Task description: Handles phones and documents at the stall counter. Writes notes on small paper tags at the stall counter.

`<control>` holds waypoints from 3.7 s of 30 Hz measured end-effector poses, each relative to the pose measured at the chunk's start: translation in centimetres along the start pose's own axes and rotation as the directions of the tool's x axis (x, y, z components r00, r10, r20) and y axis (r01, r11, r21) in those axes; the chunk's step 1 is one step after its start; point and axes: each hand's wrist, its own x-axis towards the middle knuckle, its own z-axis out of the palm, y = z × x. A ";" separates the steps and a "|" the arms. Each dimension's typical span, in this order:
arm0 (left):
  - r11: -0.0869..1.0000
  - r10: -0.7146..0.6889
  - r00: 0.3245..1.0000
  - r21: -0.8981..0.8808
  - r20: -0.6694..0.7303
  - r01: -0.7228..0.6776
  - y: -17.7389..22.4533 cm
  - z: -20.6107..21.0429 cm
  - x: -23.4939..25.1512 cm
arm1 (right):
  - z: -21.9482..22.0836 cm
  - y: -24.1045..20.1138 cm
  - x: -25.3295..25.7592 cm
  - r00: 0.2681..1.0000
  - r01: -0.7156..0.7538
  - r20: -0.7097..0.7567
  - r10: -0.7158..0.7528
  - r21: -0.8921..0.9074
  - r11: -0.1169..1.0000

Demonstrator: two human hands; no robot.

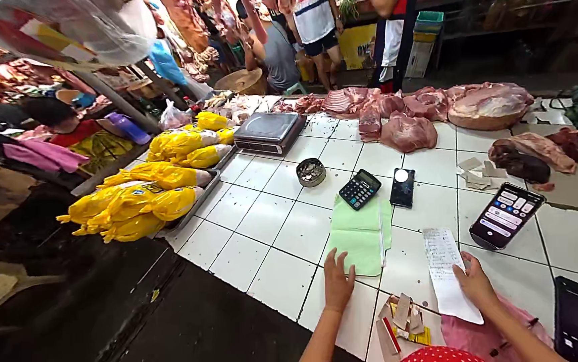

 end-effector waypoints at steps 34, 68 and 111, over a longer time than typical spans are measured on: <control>0.960 -0.252 0.879 0.220 0.405 0.174 16.8 15.2 19.4 | 7.5 -4.9 13.4 0.851 0.429 -0.039 -0.524 -0.524 0.736; 0.957 0.026 0.967 -0.286 0.254 0.050 7.5 -1.9 -18.8 | 6.5 0.0 -9.5 0.574 0.818 0.758 -0.309 -0.540 0.195; 0.909 -0.137 0.967 -0.360 0.215 0.209 13.2 3.6 -12.8 | 6.8 -0.7 -14.3 0.868 0.413 0.409 -0.281 -0.280 0.867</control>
